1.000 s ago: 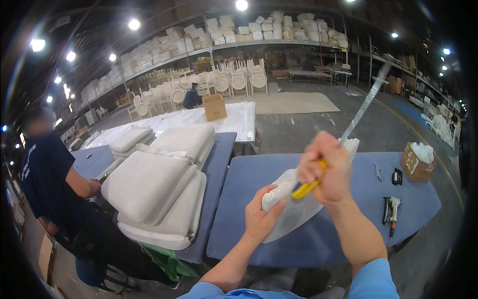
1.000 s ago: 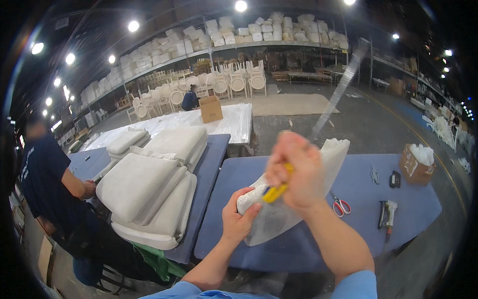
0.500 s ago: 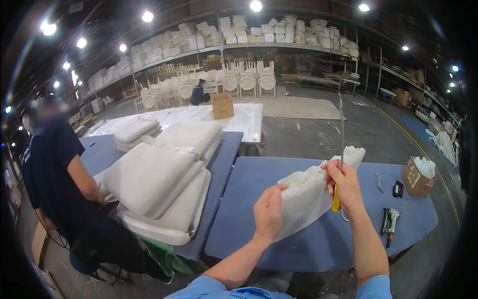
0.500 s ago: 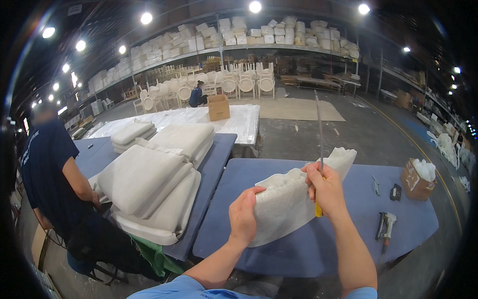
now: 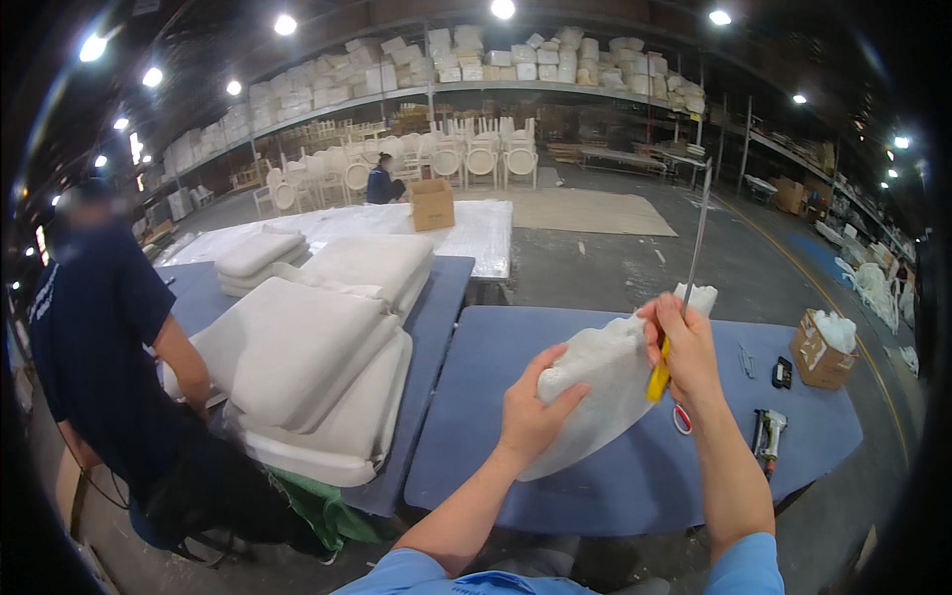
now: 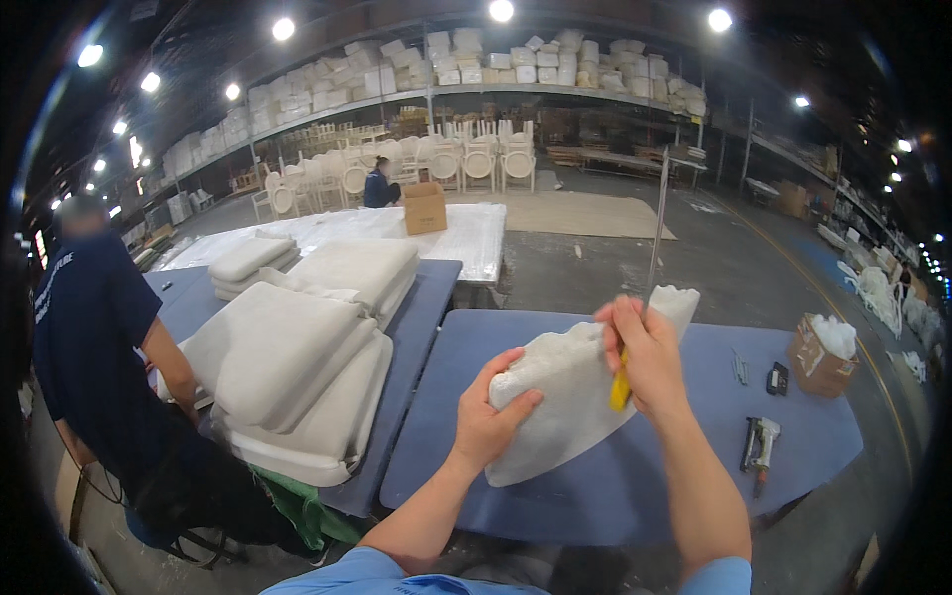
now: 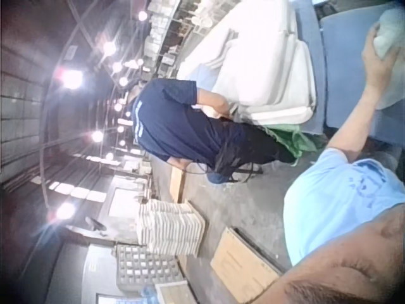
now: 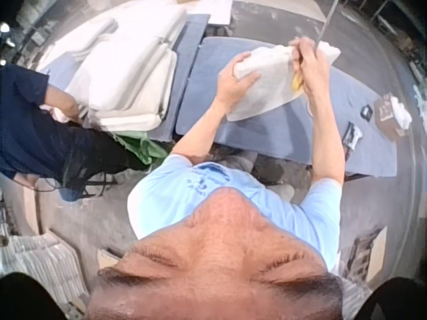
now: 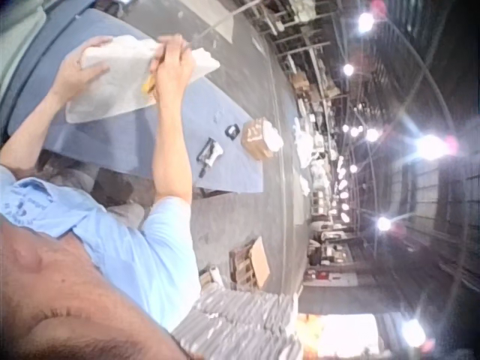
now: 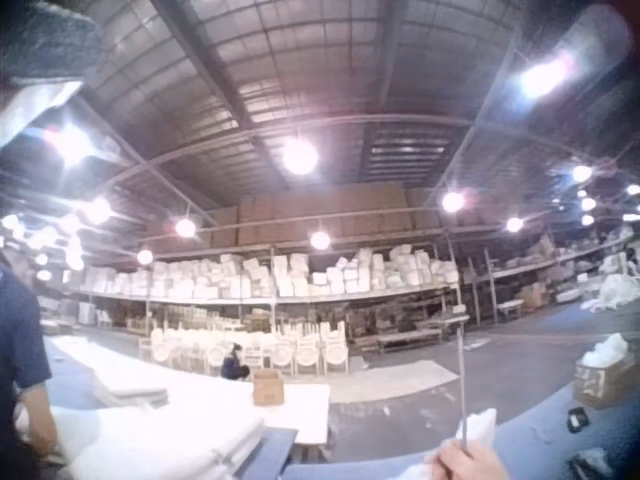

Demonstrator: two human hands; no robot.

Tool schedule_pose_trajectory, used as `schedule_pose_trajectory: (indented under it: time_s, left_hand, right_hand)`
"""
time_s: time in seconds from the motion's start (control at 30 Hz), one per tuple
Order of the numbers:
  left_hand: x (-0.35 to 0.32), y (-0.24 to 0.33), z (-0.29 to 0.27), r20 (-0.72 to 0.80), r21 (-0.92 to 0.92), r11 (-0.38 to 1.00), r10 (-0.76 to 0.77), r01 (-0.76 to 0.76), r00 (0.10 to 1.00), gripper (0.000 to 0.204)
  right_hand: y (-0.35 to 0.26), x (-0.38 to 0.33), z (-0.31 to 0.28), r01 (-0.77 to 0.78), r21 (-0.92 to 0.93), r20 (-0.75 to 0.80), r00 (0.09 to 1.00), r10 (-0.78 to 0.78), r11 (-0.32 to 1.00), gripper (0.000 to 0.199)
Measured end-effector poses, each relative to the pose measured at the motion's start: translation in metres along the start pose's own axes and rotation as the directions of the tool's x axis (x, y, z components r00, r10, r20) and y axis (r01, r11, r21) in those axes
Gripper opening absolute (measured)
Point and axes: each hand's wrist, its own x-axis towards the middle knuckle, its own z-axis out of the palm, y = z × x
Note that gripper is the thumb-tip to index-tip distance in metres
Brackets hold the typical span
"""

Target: The person staples the edge of a white cushion, then uses a screwdriver and scissors to trim excess fabric along the seam. The person stacks the finished cushion with others and repeats the trimming process on a second cushion.

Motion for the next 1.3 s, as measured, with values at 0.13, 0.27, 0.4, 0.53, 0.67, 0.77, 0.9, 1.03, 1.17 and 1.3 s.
schedule_pose_trajectory:
  time_s: [0.13, 0.27, 0.4, 0.53, 0.67, 0.77, 0.9, 1.03, 1.17, 1.3]
  left_hand:
    - [-0.001, -0.007, 0.000, -0.034, -0.027, 0.999, 0.019, -0.020, 0.999, 0.055]
    - [-0.004, -0.008, -0.001, -0.019, -0.018, 0.999, 0.038, -0.038, 0.999, 0.052]
    - [-0.007, -0.017, 0.003, -0.034, -0.036, 0.993, 0.110, -0.111, 0.993, 0.046]
    - [-0.004, -0.025, -0.003, -0.034, -0.062, 0.989, 0.132, -0.133, 0.991, 0.041]
    - [-0.002, -0.012, 0.004, -0.054, -0.047, 0.994, 0.091, -0.094, 0.994, 0.039]
    - [0.000, -0.014, -0.006, -0.024, 0.014, 0.996, 0.090, -0.090, 0.996, 0.042]
    - [0.001, -0.016, -0.005, -0.045, -0.039, 0.995, 0.085, -0.087, 0.995, 0.043]
    - [0.002, -0.013, -0.002, -0.058, -0.057, 0.996, 0.069, -0.072, 0.996, 0.043]
    - [-0.001, -0.014, -0.012, 0.016, 0.039, 0.999, 0.024, -0.024, 1.000, 0.045]
    - [-0.005, -0.015, 0.001, -0.016, -0.028, 0.999, 0.044, -0.044, 0.999, 0.044]
  right_hand:
    - [-0.065, -0.001, 0.060, 0.157, 0.252, 0.078, 0.980, -0.181, 0.955, 0.046]
    - [-0.110, -0.005, 0.103, 0.239, 0.435, 0.247, 0.895, -0.370, 0.868, 0.048]
    - [-0.037, -0.015, 0.125, 0.096, 0.168, 0.336, 0.930, -0.148, 0.981, 0.047]
    - [-0.024, -0.015, 0.139, 0.001, 0.021, 0.397, 0.918, -0.009, 1.000, 0.047]
    - [-0.084, 0.008, 0.118, 0.258, 0.431, 0.264, 0.880, -0.394, 0.865, 0.046]
    - [-0.059, 0.007, 0.131, 0.286, 0.220, 0.282, 0.896, -0.342, 0.933, 0.042]
    - [-0.059, 0.011, 0.139, 0.125, -0.016, 0.408, 0.907, -0.107, 0.992, 0.038]
    - [-0.084, 0.025, 0.129, 0.249, 0.507, 0.305, 0.844, -0.441, 0.825, 0.031]
    - [-0.043, 0.012, 0.136, -0.040, 0.129, 0.457, 0.889, -0.024, 0.991, 0.032]
    - [-0.072, 0.027, 0.111, 0.171, 0.492, 0.276, 0.900, -0.339, 0.853, 0.027]
